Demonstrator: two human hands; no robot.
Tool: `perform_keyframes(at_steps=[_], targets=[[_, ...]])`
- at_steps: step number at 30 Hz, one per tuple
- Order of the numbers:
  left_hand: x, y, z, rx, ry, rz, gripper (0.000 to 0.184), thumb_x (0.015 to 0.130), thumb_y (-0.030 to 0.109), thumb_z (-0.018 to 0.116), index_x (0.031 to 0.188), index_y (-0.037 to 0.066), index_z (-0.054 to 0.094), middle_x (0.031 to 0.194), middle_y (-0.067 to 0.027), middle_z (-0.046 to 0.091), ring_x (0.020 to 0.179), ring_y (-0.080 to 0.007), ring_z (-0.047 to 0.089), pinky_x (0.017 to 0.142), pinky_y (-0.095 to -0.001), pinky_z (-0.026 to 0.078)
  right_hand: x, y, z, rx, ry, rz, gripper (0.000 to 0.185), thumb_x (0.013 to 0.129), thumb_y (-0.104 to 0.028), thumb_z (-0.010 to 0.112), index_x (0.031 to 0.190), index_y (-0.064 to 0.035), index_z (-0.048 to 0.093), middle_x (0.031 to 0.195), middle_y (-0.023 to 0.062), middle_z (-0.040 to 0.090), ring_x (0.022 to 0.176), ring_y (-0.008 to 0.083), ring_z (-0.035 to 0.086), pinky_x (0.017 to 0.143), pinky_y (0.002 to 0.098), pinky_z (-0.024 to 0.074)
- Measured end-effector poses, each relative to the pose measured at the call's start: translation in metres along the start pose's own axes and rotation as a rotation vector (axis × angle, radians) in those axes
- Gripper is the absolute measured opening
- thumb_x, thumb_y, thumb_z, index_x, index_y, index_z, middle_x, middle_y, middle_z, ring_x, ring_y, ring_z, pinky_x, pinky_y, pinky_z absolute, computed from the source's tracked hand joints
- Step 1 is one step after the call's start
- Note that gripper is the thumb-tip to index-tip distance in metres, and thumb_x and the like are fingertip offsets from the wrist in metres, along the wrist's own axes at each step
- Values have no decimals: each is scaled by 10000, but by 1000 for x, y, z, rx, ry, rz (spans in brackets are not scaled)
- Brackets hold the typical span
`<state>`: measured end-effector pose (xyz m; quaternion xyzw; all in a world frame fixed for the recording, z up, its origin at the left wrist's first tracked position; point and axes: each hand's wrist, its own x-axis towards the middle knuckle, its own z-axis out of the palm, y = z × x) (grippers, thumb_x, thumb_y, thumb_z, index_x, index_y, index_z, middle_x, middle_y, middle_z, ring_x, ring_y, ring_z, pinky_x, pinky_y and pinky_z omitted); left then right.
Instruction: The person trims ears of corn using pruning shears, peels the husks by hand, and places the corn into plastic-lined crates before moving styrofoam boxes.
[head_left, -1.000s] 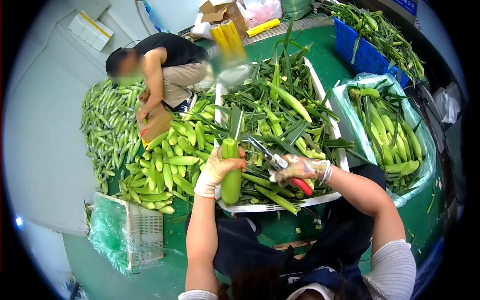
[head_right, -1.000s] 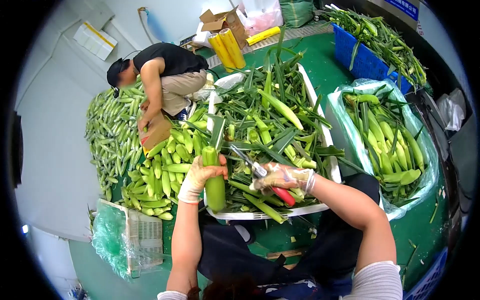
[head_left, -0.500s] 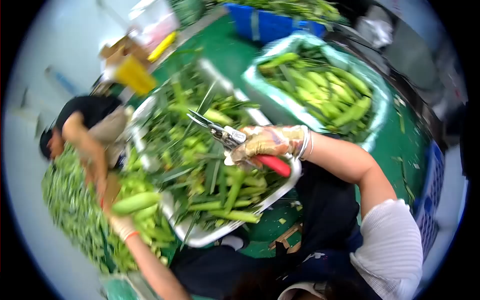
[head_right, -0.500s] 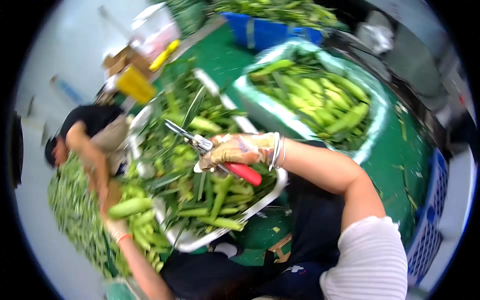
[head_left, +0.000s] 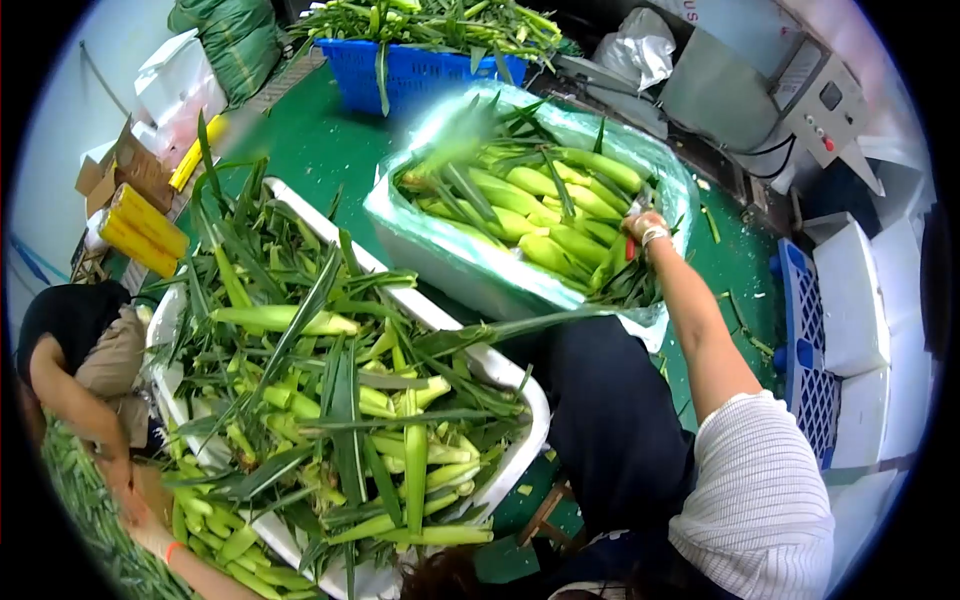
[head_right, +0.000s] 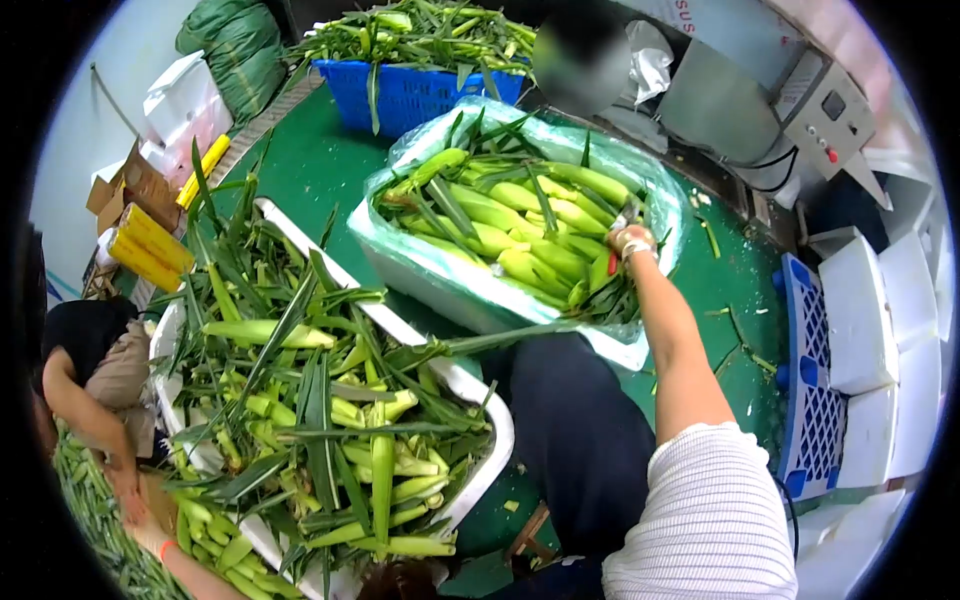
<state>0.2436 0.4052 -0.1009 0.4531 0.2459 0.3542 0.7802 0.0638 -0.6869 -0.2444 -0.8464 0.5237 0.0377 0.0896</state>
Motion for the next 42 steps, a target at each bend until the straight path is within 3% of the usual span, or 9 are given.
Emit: perform_keyframes(at_steps=[4,6,14,16,20,25,31,35,42], targets=[[-91,35,53,137,-783,-363,381,900,244,546,1181,-13,529,1064,-73,598,961,-148,577,761,-262,466,-69,-30,-54,787,-136,99,209,753,-256,655,846,-69,654,814,110,640,660,219,610,610,367,513],[-187,39,90,419,-846,-424,365,892,217,568,1149,-41,540,976,-65,627,870,-104,599,634,-219,478,-76,-47,-61,1004,-12,-356,263,730,-163,703,937,-33,604,823,103,637,702,206,611,644,333,517],[-471,27,200,671,-1272,457,608,793,39,680,1338,40,411,1244,-121,540,1110,-204,538,919,-323,459,-336,-243,-213,1597,-333,-1095,505,679,-75,780,1078,-13,475,929,70,623,801,180,617,709,312,526],[-482,21,207,702,-1159,985,857,692,170,787,1387,58,297,1277,-182,493,1089,-312,554,914,-352,464,-402,-261,-216,1466,-424,-1186,542,658,-108,793,1085,-19,471,931,80,627,805,203,622,727,326,522],[-441,8,154,1117,-960,149,885,596,111,823,1333,67,335,1197,-106,522,1040,-219,535,817,-353,491,-467,-282,-182,1176,-236,-1505,673,584,-200,825,1123,-37,457,909,98,623,827,232,624,767,339,507],[-423,-25,84,564,-1023,-16,819,629,85,803,1301,25,338,1185,-100,528,1089,-197,510,951,-340,421,-498,-294,-113,897,-520,-1593,790,583,-365,825,1203,-23,474,1022,162,635,896,285,625,822,356,494],[-409,1,77,462,-893,-235,820,592,86,829,1262,34,359,1171,-79,520,1029,-180,525,889,-323,469,-496,-320,-132,962,-946,-1437,616,608,-108,813,1135,-7,509,893,59,631,789,156,584,763,292,491],[-388,29,74,668,-990,101,895,570,26,713,1368,10,309,1209,-93,522,1078,-175,504,873,-272,459,-477,-338,-116,735,-352,-1377,327,739,-214,691,954,-11,552,762,124,645,638,282,612,616,346,502],[-352,13,57,931,-699,246,726,583,36,666,1268,19,425,1129,-155,561,1003,-222,560,878,-296,459,-469,-302,-116,253,-515,-1618,778,580,-399,806,1083,44,409,997,248,510,999,370,518,897,406,419]])
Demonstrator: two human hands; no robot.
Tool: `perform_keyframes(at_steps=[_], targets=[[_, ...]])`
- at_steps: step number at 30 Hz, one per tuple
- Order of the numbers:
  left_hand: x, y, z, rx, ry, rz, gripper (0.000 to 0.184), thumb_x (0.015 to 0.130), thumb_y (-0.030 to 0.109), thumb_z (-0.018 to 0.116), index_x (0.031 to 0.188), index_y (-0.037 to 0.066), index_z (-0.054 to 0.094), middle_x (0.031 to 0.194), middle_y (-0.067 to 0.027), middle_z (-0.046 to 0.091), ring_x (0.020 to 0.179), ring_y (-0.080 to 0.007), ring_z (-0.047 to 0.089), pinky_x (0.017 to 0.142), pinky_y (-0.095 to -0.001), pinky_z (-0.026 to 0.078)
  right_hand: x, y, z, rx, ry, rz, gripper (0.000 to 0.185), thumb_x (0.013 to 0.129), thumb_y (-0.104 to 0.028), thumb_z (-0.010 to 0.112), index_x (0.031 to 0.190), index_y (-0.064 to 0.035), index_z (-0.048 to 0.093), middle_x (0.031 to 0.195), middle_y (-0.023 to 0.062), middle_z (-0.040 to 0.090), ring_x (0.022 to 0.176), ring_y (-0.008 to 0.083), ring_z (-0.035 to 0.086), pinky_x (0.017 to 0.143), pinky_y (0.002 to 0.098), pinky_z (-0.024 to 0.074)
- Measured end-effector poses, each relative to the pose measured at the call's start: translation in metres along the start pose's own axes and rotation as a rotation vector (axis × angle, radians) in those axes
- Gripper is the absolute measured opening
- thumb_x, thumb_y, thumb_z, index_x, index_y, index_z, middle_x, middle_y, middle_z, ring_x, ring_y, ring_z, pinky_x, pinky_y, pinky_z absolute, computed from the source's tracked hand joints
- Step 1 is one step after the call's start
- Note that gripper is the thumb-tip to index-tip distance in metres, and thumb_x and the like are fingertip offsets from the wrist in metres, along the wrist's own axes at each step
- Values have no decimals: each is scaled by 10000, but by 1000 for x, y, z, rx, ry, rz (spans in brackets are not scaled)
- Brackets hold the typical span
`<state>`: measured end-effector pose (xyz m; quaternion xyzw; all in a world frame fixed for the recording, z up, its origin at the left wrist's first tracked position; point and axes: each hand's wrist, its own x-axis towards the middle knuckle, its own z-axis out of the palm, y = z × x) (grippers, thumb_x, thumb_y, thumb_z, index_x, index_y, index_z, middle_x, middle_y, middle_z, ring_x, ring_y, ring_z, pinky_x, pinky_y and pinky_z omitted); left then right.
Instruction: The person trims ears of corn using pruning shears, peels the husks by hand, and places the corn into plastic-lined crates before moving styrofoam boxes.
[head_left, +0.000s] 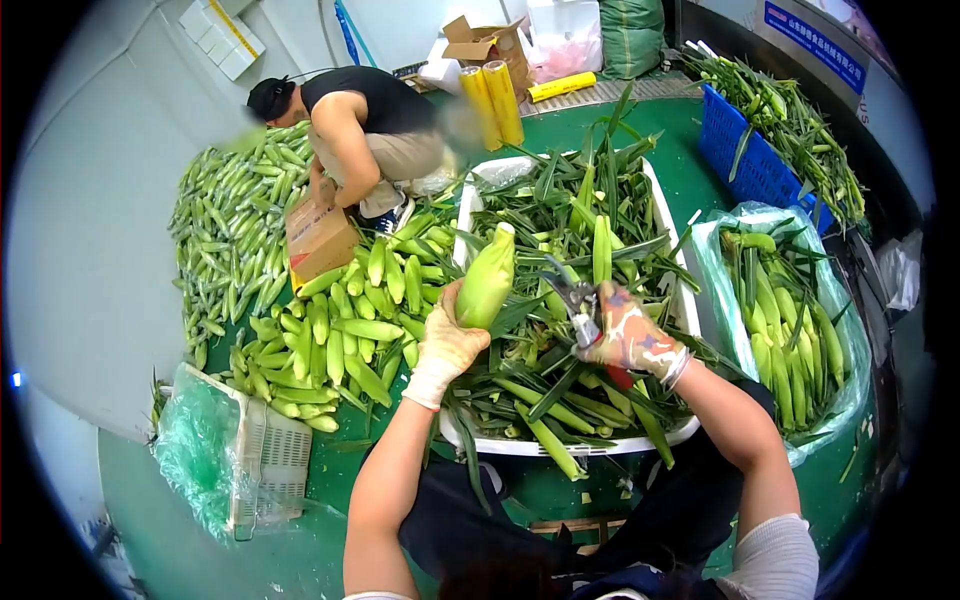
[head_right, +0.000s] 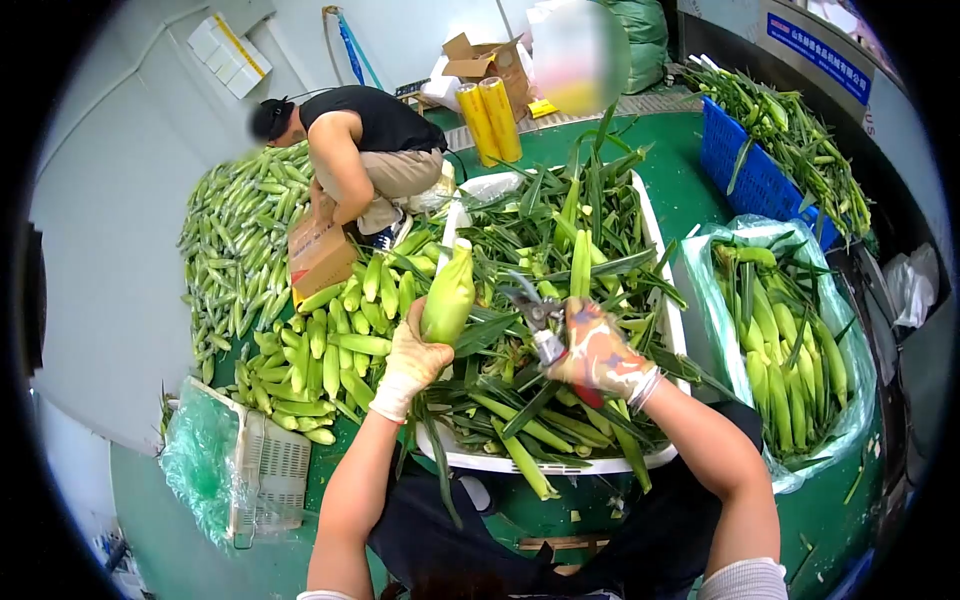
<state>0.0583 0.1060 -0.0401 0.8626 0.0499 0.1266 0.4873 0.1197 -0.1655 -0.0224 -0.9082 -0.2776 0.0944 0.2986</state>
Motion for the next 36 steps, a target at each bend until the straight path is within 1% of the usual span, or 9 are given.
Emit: perform_keyframes(at_steps=[12,17,18,20,26,29,32,34,36], targets=[[-10,42,39,775,41,233,540,598,84,651,1130,88,559,1005,-129,618,943,-301,606,839,-356,484,1,14,23,377,-154,68,550,595,-362,798,892,17,534,802,158,604,723,260,574,684,354,467],[-1,29,32,685,61,298,443,614,46,616,1053,105,602,880,-95,631,822,-277,626,742,-367,506,-19,14,25,109,-86,77,506,662,-337,735,919,51,538,798,236,621,744,352,614,681,400,497],[4,27,13,643,-17,335,440,613,40,624,1049,96,606,886,-99,642,809,-269,628,739,-361,511,-11,27,32,5,-277,306,489,667,-336,725,919,39,537,786,224,626,727,338,618,689,396,506],[20,28,-18,661,-93,527,433,606,41,638,1034,96,614,885,-91,641,801,-272,627,745,-346,504,-32,32,6,193,-142,265,470,669,-321,733,934,14,539,788,204,626,714,313,619,679,379,503],[20,57,17,768,-160,604,521,596,-55,553,1067,158,618,945,-72,629,974,-250,577,1043,-438,292,-15,9,-6,290,-16,134,579,700,-355,760,1050,6,475,815,117,589,744,211,571,702,318,471],[13,73,35,732,315,721,541,616,-60,553,1122,127,598,1086,-105,614,1098,-258,539,1051,-420,298,-16,0,12,494,88,108,558,687,-248,766,1094,-8,470,830,117,596,740,209,570,695,314,470],[23,24,42,-107,628,107,527,785,167,698,1221,-23,470,1006,-139,589,1013,-246,559,872,-358,473,-20,-12,13,450,161,7,536,705,-198,737,1138,-22,474,827,111,603,728,220,580,693,316,486],[32,-12,35,-1380,-144,-617,868,774,538,659,1329,-48,340,1099,-192,546,1054,-283,530,929,-408,441,-23,-21,31,414,177,-77,593,702,-193,729,1188,-21,436,828,164,616,721,289,614,673,359,507],[36,0,58,-1197,-89,-504,888,772,663,563,1260,-63,411,1052,-169,602,929,-272,577,849,-390,469,-22,-22,51,365,-12,-60,478,699,-183,707,1089,-27,481,847,160,625,738,281,606,687,357,491]])
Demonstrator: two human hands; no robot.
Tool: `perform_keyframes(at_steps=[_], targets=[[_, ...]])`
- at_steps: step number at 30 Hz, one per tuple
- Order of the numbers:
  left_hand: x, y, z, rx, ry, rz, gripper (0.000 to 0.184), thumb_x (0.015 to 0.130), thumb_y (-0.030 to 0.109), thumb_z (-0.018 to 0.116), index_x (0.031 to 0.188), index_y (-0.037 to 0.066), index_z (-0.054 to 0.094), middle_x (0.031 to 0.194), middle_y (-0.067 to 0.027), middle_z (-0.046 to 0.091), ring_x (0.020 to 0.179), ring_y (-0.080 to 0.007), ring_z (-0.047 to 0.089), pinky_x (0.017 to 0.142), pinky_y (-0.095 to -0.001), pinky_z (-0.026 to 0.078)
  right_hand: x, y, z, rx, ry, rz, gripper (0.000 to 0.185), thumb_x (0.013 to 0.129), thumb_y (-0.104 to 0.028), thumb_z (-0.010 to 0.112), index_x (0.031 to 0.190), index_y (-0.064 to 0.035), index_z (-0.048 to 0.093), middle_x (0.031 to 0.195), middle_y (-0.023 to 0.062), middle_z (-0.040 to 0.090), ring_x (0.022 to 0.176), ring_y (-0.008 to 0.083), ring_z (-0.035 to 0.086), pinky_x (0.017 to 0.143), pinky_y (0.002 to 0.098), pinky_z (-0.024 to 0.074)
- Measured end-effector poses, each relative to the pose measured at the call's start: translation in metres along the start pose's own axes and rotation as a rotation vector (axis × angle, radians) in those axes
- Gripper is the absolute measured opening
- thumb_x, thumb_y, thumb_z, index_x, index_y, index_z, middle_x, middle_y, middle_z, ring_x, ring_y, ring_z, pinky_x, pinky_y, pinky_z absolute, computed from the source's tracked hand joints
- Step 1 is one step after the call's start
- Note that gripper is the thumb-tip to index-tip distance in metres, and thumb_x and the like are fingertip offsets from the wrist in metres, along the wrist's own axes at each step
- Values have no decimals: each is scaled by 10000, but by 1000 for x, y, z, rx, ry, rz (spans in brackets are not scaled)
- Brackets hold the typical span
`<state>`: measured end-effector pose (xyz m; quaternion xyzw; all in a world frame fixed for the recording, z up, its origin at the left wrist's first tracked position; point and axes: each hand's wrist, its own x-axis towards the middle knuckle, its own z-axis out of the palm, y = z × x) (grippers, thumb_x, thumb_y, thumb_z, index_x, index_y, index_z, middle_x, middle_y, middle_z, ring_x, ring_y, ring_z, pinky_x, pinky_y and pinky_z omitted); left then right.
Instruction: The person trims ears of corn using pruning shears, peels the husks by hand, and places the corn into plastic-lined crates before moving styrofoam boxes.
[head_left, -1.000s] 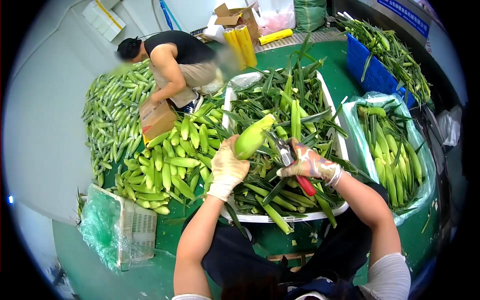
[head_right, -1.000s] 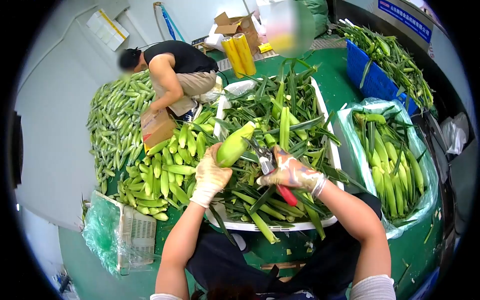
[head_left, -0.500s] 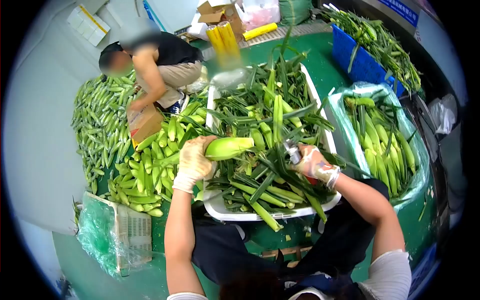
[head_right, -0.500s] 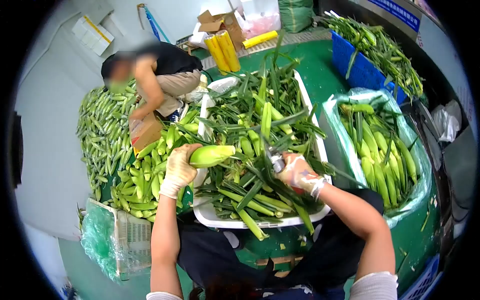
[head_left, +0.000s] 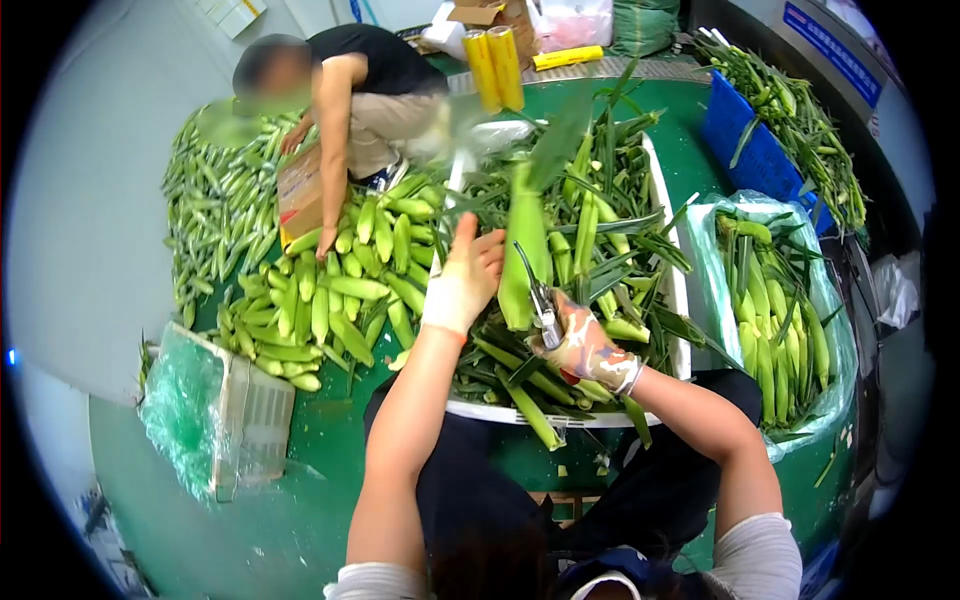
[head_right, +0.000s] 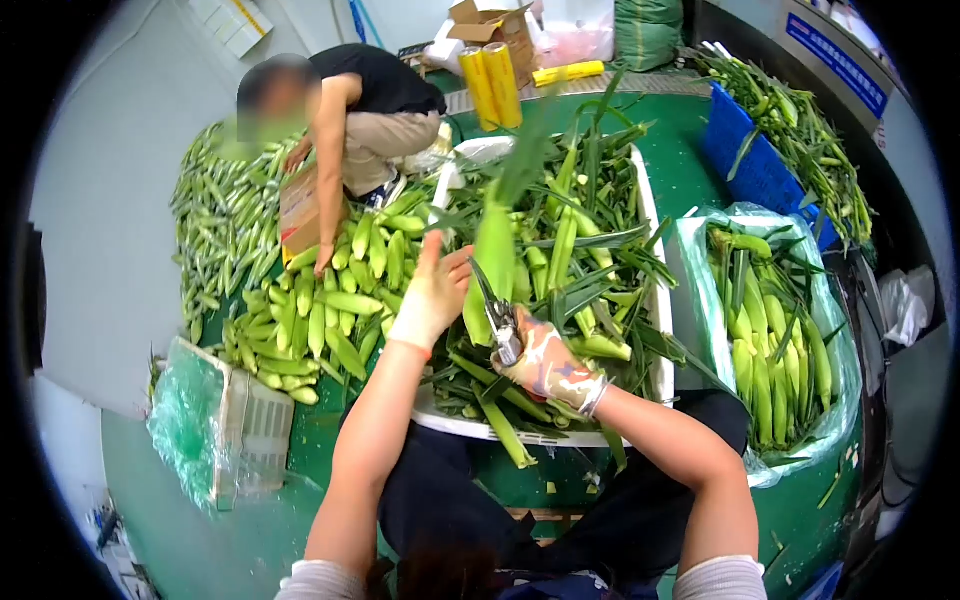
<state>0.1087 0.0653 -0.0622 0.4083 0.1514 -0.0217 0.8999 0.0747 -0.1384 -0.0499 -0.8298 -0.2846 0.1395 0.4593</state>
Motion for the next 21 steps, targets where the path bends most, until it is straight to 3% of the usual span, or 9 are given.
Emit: perform_keyframes(at_steps=[2,4,7,13,14,16,18,19,21], targets=[[10,-14,4,-201,-176,-222,929,768,692,538,1292,-64,405,1074,-165,617,931,-276,592,855,-371,472,-1,1,9,146,-43,-51,445,695,-174,692,1060,-36,480,808,161,608,732,316,595,683,368,484],[9,-23,13,-71,-348,-278,798,791,668,529,1156,-42,530,949,-144,637,806,-240,623,743,-336,519,2,-3,-5,12,-111,-211,425,687,-166,689,1031,-44,472,794,155,591,720,320,584,679,367,486],[-1,-14,30,-190,-389,-249,719,822,602,541,1155,-35,527,891,-139,628,789,-238,610,732,-352,507,6,-13,-35,20,-177,-340,429,657,-161,697,998,-47,464,817,150,587,727,319,584,685,374,493],[-16,34,21,-436,91,83,447,831,438,572,964,12,574,887,-126,626,789,-284,597,778,-405,500,-9,-10,-67,-152,76,-458,587,597,-171,730,1115,-20,500,832,145,608,745,319,615,693,380,513],[-16,42,5,-460,273,155,422,856,441,553,914,23,571,877,-126,623,783,-280,595,770,-403,498,-13,-1,-69,-18,55,-451,491,594,-162,722,1029,-11,550,838,146,606,741,300,615,686,372,514],[-3,61,-60,-416,41,271,414,903,458,498,837,53,548,845,-122,613,762,-273,587,748,-417,494,-20,-21,-76,133,237,-390,398,602,-139,707,956,-13,576,818,133,613,697,272,618,658,362,518],[-15,79,-69,-161,265,410,420,913,471,481,818,66,541,816,-108,597,789,-272,575,765,-427,481,-17,3,-87,-32,298,-111,387,621,-139,704,961,-18,563,786,120,616,651,250,617,635,350,518],[-18,86,-81,-204,252,395,418,905,474,492,817,68,540,812,-103,596,797,-268,574,767,-419,479,-10,2,-84,107,468,18,393,641,-159,715,969,-26,542,754,129,618,613,257,617,601,362,517],[-25,97,-85,-263,281,388,410,882,480,526,811,76,532,794,-90,593,788,-266,572,753,-404,478,9,7,-96,-294,414,94,531,646,-204,751,1050,-5,470,831,180,624,729,306,630,682,394,522]])
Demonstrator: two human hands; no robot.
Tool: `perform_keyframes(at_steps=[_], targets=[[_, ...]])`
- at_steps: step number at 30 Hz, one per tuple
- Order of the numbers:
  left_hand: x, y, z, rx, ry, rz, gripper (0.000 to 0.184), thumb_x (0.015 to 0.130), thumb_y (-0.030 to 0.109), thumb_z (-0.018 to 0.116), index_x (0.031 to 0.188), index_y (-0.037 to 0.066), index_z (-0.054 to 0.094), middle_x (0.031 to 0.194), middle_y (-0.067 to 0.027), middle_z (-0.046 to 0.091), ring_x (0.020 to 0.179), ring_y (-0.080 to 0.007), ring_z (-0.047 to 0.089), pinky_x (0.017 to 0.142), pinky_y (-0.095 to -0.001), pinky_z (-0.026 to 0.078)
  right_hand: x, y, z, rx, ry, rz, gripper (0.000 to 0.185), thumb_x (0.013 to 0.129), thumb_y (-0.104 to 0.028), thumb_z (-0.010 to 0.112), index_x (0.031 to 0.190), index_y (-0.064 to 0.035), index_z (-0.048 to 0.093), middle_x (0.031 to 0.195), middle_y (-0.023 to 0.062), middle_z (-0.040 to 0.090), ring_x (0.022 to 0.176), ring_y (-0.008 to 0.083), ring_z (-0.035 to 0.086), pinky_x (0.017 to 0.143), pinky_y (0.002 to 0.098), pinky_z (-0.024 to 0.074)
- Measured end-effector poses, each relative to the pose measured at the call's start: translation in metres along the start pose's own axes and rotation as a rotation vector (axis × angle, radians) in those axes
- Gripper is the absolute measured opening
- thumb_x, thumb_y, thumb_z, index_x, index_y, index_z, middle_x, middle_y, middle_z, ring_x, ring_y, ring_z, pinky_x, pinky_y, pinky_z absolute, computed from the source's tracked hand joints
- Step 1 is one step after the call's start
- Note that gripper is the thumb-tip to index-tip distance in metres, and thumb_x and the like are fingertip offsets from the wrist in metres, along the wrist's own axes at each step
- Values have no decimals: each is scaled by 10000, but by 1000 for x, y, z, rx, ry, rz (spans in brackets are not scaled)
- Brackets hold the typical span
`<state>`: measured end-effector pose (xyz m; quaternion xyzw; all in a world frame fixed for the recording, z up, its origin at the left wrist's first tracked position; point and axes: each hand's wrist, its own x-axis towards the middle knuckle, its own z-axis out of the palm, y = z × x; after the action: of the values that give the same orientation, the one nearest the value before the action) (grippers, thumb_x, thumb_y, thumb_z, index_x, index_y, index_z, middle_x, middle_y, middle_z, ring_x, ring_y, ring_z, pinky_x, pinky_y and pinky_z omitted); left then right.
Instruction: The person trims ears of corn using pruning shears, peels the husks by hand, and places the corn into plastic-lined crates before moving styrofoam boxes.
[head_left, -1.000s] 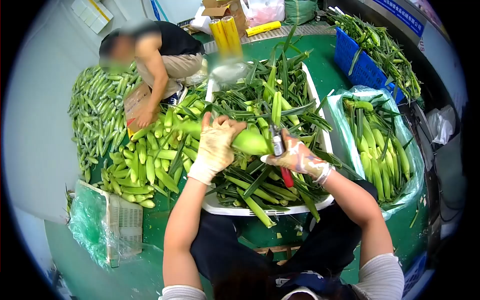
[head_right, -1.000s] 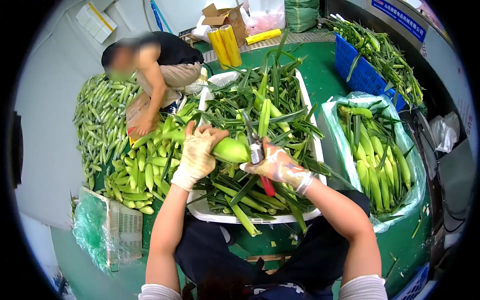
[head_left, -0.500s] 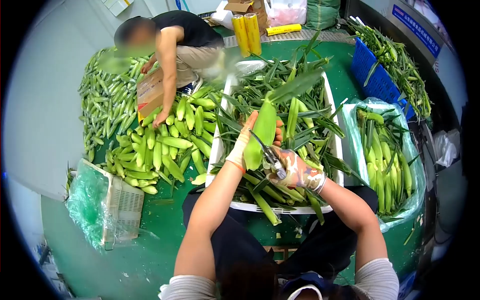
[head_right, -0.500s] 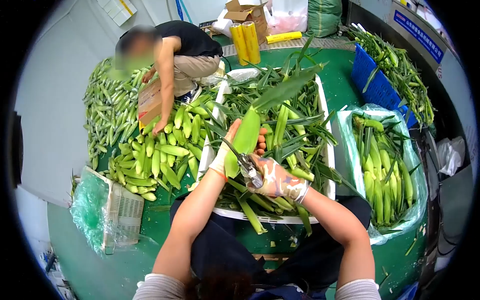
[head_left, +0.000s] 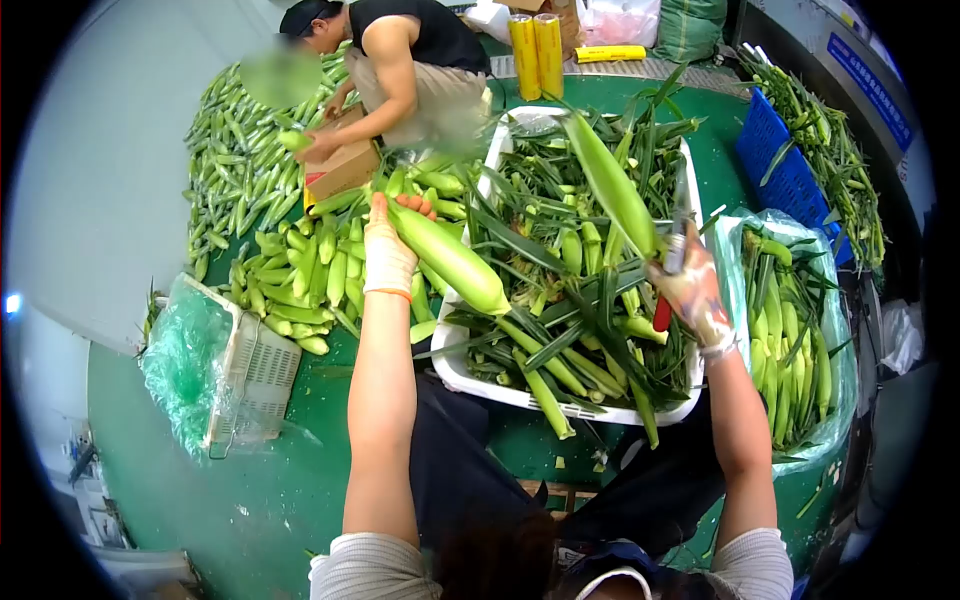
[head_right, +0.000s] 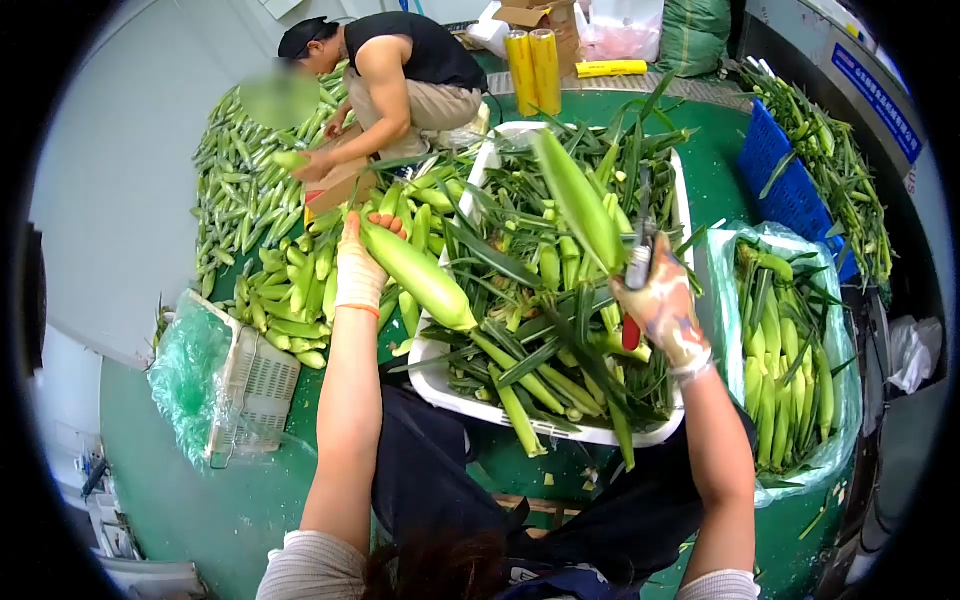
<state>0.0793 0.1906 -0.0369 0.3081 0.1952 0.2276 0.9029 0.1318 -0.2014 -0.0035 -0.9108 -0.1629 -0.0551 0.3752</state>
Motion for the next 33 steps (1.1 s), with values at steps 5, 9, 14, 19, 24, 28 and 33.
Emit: perform_keyframes(at_steps=[5,9,14,19,24,28,33], targets=[[-22,-18,27,62,-149,-141,413,832,473,624,835,71,531,741,-79,571,715,-246,561,714,-389,485,-25,-21,51,279,-456,57,710,642,-408,819,1112,-22,453,949,121,591,874,252,586,819,362,487],[-61,-54,74,173,-328,-268,525,779,468,693,1005,13,561,894,-128,630,846,-267,613,803,-392,507,-48,-41,109,939,-574,195,555,691,-164,808,1107,-22,470,997,78,598,872,161,581,794,298,494],[-88,-75,49,579,-413,-244,571,777,391,711,1156,14,508,1081,-96,607,985,-202,585,843,-344,480,-49,-46,104,989,-522,224,622,691,-126,790,1199,-21,448,1025,65,595,911,153,566,826,301,482],[-97,-77,47,1261,-415,376,448,745,241,722,1058,11,498,885,-163,627,802,-278,617,704,-358,492,-35,-34,89,268,-727,100,730,653,-316,806,1200,-1,438,1031,148,578,954,203,558,864,308,458],[-91,-63,28,1563,-469,304,527,661,185,756,1099,31,506,944,-174,620,869,-329,603,794,-363,482,-19,-14,59,179,-746,-58,848,652,-427,789,1222,39,367,1001,192,562,954,251,560,833,341,468],[-111,-58,44,1746,-610,218,568,658,207,746,1148,36,516,1008,-177,618,937,-346,593,808,-358,478,0,0,53,286,-880,-173,713,682,-245,804,1194,25,387,933,91,585,866,154,564,777,303,475],[-98,-49,35,1857,-827,280,589,690,185,732,1214,63,493,952,-120,641,839,-259,631,755,-328,495,-8,8,50,548,-993,-144,292,716,-211,766,827,-30,566,732,40,620,664,140,585,641,282,485]])
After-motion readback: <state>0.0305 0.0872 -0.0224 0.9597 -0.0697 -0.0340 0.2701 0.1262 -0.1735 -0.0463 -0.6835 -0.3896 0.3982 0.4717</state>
